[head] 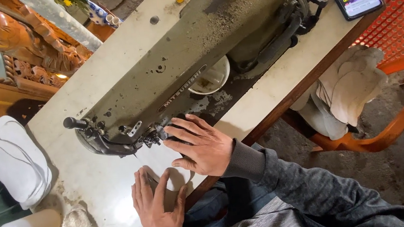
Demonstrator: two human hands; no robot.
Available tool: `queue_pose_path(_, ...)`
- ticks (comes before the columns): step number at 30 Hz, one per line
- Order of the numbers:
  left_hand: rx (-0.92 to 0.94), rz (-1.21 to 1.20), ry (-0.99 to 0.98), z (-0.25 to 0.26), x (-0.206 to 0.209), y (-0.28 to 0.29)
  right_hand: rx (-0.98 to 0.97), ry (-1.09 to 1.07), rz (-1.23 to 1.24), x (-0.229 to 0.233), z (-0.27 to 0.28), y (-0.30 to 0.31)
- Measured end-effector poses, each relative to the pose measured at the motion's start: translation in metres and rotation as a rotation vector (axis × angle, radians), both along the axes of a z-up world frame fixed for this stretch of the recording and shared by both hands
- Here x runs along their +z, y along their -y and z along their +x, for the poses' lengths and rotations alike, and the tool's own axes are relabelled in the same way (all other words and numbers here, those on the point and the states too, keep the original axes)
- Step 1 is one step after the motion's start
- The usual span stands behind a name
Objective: Stitching the edges of shoe insoles using an industrial sewing machine.
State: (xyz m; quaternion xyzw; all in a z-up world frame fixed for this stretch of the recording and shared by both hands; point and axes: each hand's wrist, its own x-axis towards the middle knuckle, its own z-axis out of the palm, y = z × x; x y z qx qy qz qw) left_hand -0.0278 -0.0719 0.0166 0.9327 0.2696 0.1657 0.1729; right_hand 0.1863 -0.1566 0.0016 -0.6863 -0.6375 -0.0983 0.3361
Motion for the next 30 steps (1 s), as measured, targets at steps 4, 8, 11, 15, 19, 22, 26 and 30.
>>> queue_pose_path(4, 0.014, -0.023, 0.000, 0.0015, 0.0017, -0.0010, -0.005, 0.000, 0.000, -0.0010, -0.0004, -0.0004)
queue_pose_path(8, 0.016, -0.013, -0.003, 0.0032, 0.0033, -0.0024, -0.012, 0.005, 0.000, 0.0004, -0.0007, 0.0002)
queue_pose_path(11, 0.021, -0.016, -0.007, 0.0039, 0.0033, -0.0031, -0.016, 0.010, 0.006, -0.0015, -0.0015, -0.0002)
queue_pose_path(15, 0.014, -0.004, 0.006, 0.0046, 0.0026, -0.0044, -0.010, 0.005, -0.016, -0.0018, -0.0009, -0.0001)
queue_pose_path(19, 0.014, 0.012, 0.029, 0.0049, 0.0008, -0.0068, -0.010, 0.009, -0.004, -0.0014, -0.0005, -0.0002)
queue_pose_path(22, 0.017, 0.000, 0.004, 0.0060, 0.0027, -0.0077, -0.005, 0.001, -0.017, -0.0014, -0.0003, 0.0002)
queue_pose_path(26, 0.025, 0.022, -0.001, 0.0065, 0.0019, -0.0092, 0.002, -0.021, -0.018, -0.0002, -0.0004, 0.0004)
queue_pose_path(30, 0.041, 0.044, 0.013, 0.0075, 0.0009, -0.0096, -0.001, -0.024, -0.006, 0.0005, -0.0006, -0.0001)
